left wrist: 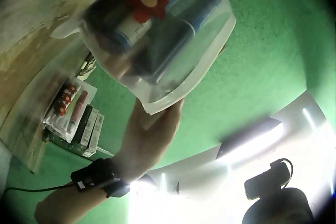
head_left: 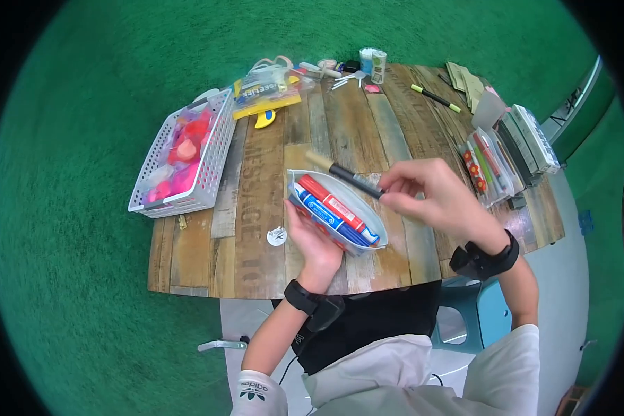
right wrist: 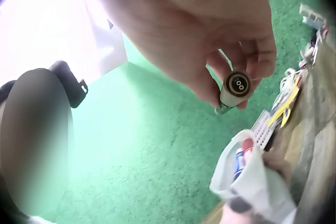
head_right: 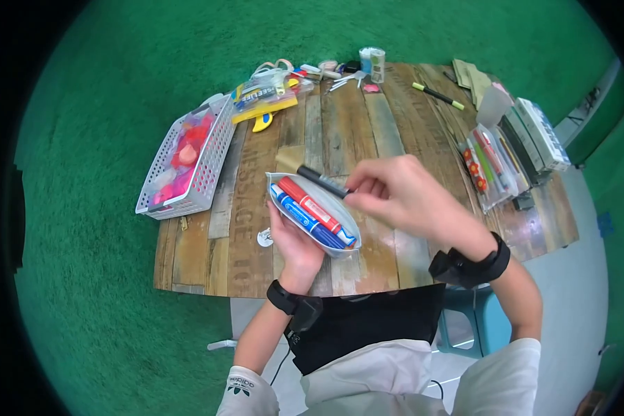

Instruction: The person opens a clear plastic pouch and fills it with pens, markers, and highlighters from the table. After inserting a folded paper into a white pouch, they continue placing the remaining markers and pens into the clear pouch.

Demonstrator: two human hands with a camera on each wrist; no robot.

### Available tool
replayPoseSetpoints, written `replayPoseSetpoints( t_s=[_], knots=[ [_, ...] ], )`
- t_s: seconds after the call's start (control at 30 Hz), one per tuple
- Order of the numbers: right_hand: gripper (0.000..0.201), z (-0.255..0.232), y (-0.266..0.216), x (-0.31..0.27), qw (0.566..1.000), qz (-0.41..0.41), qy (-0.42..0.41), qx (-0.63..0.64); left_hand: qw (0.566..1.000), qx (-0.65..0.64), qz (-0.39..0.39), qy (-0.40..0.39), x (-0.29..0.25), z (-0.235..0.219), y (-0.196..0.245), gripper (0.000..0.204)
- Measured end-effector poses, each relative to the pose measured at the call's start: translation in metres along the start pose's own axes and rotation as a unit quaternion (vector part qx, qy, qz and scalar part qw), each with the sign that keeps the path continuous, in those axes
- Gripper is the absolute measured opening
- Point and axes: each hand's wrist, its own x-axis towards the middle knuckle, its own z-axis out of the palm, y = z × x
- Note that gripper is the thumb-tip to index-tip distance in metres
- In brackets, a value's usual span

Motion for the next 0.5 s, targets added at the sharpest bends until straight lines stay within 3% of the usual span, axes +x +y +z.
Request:
replayPoseSetpoints(
  t_s=[0.03,0.27,0.5],
  knots=[
    [0.018,0.003,-0.006,-0.002,0.998,-0.036,-0.003,-0.046,1.000,0.002,-0.002,0.000,-0.001,0.000,-0.001,0.048],
    [0.017,0.025,-0.003,-0.005,0.991,-0.091,0.049,-0.081,1.000,0.003,-0.014,0.008,-0.008,0.006,-0.005,0.054],
    [0.018,0.032,-0.002,-0.002,0.992,-0.082,0.047,-0.087,1.000,0.016,-0.022,0.010,-0.013,0.005,-0.016,0.052]
  ],
)
